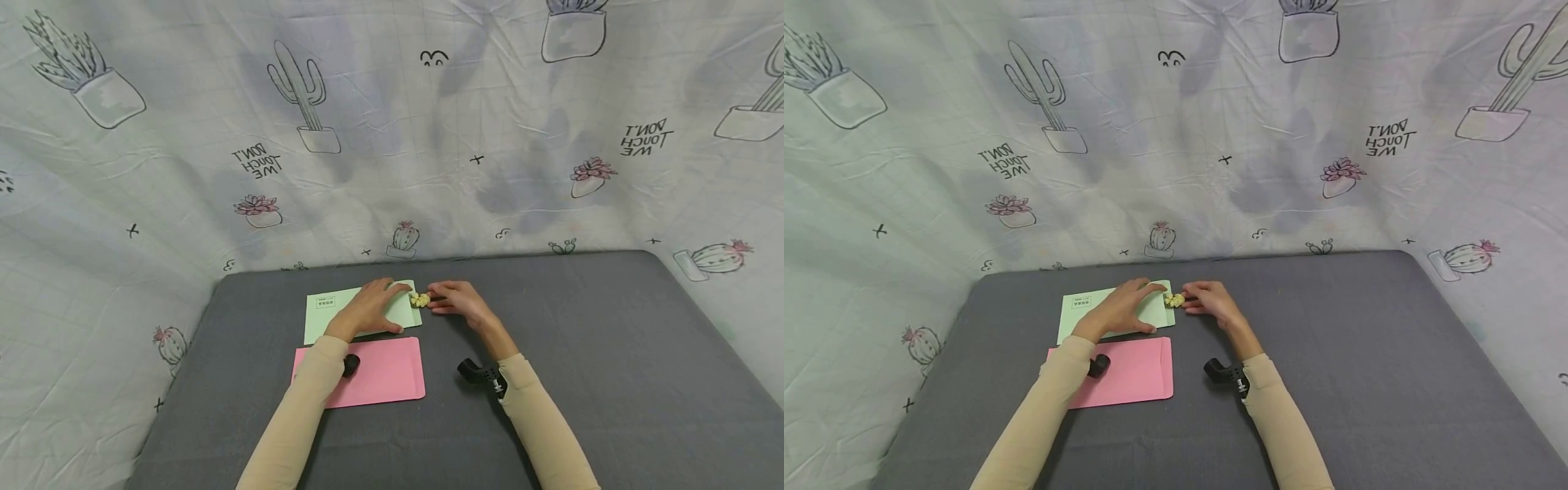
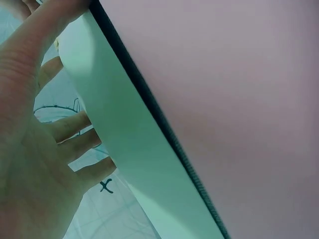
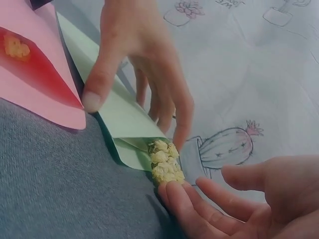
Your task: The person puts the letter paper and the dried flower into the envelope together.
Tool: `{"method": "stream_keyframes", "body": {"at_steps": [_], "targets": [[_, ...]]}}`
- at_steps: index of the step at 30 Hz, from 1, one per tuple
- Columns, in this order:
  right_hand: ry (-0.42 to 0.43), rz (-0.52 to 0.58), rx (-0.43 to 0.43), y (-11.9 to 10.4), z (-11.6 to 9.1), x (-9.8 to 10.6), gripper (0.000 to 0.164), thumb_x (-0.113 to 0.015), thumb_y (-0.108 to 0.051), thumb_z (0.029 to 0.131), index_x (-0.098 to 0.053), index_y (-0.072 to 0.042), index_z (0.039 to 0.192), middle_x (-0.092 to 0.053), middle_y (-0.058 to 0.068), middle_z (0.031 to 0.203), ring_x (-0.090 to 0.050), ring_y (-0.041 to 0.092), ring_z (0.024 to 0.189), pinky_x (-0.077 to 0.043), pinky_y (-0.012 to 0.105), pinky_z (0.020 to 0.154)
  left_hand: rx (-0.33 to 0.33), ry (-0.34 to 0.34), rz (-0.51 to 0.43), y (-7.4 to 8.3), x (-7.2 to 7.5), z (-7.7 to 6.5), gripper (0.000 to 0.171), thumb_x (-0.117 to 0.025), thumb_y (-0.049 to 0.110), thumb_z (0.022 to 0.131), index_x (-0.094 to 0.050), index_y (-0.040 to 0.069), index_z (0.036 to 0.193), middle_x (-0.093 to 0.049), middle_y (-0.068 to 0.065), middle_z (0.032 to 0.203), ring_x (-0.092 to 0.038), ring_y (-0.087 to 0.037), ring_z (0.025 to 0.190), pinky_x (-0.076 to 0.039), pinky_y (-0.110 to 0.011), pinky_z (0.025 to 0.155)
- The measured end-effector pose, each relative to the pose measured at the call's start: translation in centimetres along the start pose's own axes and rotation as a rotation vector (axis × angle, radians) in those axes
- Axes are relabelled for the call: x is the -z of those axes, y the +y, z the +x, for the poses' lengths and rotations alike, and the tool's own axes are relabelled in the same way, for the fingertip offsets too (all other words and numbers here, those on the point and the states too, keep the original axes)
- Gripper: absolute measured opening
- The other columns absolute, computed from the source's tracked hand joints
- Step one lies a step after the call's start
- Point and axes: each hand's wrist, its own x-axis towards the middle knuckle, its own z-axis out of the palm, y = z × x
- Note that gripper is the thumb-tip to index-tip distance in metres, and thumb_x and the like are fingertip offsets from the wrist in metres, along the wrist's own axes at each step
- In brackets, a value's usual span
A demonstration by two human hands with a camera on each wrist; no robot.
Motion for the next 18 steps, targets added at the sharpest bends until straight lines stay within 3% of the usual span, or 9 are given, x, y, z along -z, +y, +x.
{"method": "stream_keyframes", "body": {"at_steps": [18], "targets": [[-0.101,0.002,0.016,-0.6,2.0,0.3,0.038,-0.048,-0.012,0.104,-0.051,0.014,0.132,-0.061,0.029,0.119,-0.07,0.026,0.096,-0.057,0.033,0.081,0.042,0.029,0.003,0.5,0.3,1.6,0.079,-0.083,0.041,0.077,-0.044,0.027,0.145,-0.039,-0.018,0.148,-0.037,-0.037,0.137,-0.026,-0.051,0.114]]}}
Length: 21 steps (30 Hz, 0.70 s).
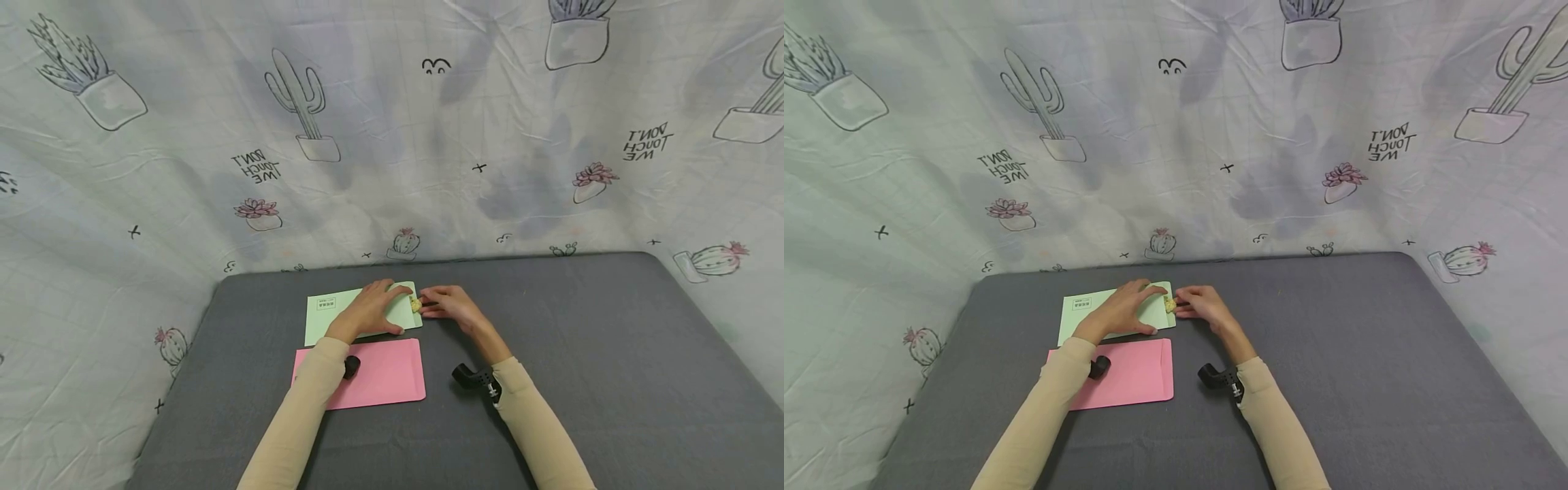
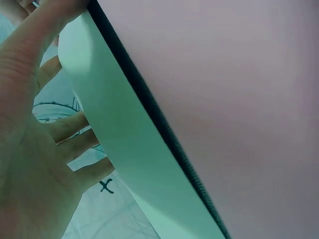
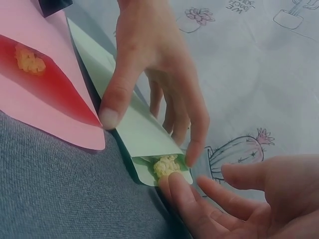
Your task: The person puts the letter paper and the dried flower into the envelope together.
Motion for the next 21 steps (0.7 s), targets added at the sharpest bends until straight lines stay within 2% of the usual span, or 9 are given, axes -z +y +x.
{"method": "stream_keyframes", "body": {"at_steps": [12,21], "targets": [[-0.02,0.016,0.002,-0.1,0.1,-0.5,0.037,-0.048,-0.011,0.104,-0.051,0.015,0.131,-0.062,0.028,0.117,-0.071,0.024,0.094,-0.057,0.031,0.081,0.002,-0.007,0.004,-0.1,0.0,0.1,0.08,-0.083,0.041,0.077,-0.044,0.026,0.145,-0.04,-0.016,0.147,-0.039,-0.036,0.136,-0.027,-0.051,0.114],[-0.015,0.005,-0.003,-0.1,0.1,-1.3,0.036,-0.049,-0.009,0.103,-0.053,0.015,0.129,-0.063,0.029,0.116,-0.07,0.015,0.086,-0.057,0.028,0.077,-0.008,0.011,-0.007,-0.2,-0.1,0.1,0.079,-0.084,0.041,0.076,-0.045,0.028,0.143,-0.041,-0.015,0.145,-0.04,-0.036,0.135,-0.027,-0.052,0.113]]}}
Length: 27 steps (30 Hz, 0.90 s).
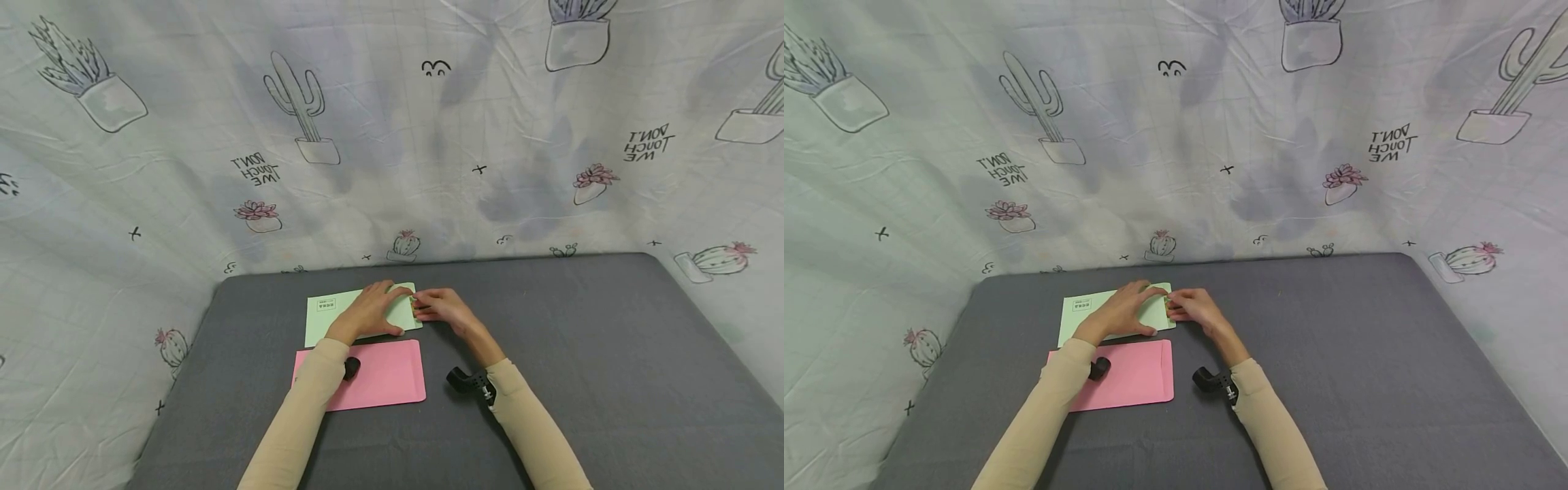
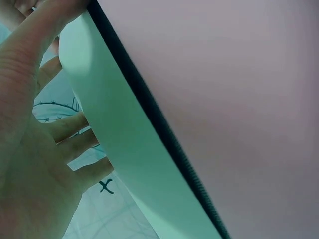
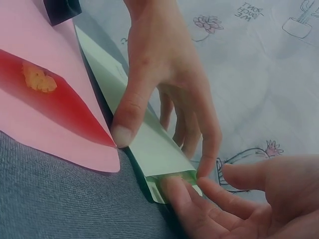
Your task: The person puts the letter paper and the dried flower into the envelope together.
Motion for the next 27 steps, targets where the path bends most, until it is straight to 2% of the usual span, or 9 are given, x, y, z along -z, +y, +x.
{"method": "stream_keyframes", "body": {"at_steps": [9,20,27], "targets": [[0.01,-0.039,-0.014,-0.1,0.1,-0.4,0.042,-0.051,-0.015,0.103,-0.051,0.017,0.13,-0.062,0.03,0.12,-0.071,0.02,0.092,-0.057,0.029,0.081,-0.009,-0.006,0.009,0.1,0.3,0.2,0.079,-0.083,0.041,0.077,-0.045,0.026,0.144,-0.041,-0.017,0.146,-0.039,-0.036,0.135,-0.027,-0.051,0.114],[0.014,-0.093,-0.004,-0.1,0.2,-0.7,0.044,-0.051,-0.018,0.103,-0.05,0.015,0.132,-0.063,0.028,0.121,-0.071,0.019,0.091,-0.057,0.031,0.08,-0.012,-0.024,0.012,0.1,0.3,0.3,0.079,-0.083,0.041,0.077,-0.045,0.026,0.145,-0.04,-0.017,0.147,-0.037,-0.035,0.137,-0.026,-0.052,0.114],[-0.006,-0.125,0.018,-0.6,-1.0,0.8,0.043,-0.051,-0.019,0.103,-0.052,0.013,0.132,-0.064,0.026,0.12,-0.068,0.03,0.101,-0.056,0.037,0.085,-0.012,-0.072,-0.041,0.1,0.7,0.1,0.075,-0.084,0.035,0.077,-0.048,0.026,0.142,-0.037,-0.016,0.15,-0.031,-0.032,0.141,-0.016,-0.055,0.117]]}}
